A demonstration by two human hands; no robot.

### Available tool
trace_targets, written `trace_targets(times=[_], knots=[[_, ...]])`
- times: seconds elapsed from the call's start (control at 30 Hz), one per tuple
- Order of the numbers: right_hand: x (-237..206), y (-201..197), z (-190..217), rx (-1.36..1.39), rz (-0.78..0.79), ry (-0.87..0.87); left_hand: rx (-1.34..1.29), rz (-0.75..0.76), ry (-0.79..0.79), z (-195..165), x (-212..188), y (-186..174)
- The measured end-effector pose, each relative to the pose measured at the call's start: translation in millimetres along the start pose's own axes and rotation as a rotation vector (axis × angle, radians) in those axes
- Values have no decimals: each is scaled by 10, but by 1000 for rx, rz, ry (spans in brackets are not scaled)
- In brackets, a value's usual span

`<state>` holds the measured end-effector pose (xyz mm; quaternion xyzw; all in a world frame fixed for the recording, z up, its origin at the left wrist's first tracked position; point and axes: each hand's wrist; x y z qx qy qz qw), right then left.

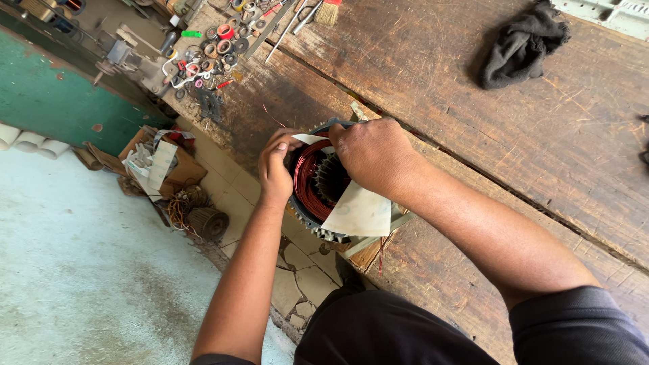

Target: The person places a white insulating sheet into the slots of a motor stator, tucking it between copper windings. They repeatedly adjust and press the sheet into place around the circumference of the stator.

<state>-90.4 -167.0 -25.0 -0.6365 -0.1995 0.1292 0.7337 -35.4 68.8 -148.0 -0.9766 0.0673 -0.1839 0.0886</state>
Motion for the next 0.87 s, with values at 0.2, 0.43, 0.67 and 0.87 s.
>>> trace_targets(times=[0.2, 0.43, 0.67, 0.87], knots=[[-4, -12, 15, -8, -4, 10, 40, -14, 32, 74, -17, -4], [20, -52, 32, -20, 17, 45, -54, -37, 71, 71, 15, 50], [6, -9, -3, -23, 21, 71, -49, -32, 125, -2, 29, 86], [33, -110, 43, 1, 76, 168, 72, -72, 293, -103, 49, 83]])
Point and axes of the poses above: each hand's wrist, its own x-axis towards the middle knuckle, its own y-axis out of the palm, z = x × y, and after that the axes turned 3 degrees about -z, right-handed
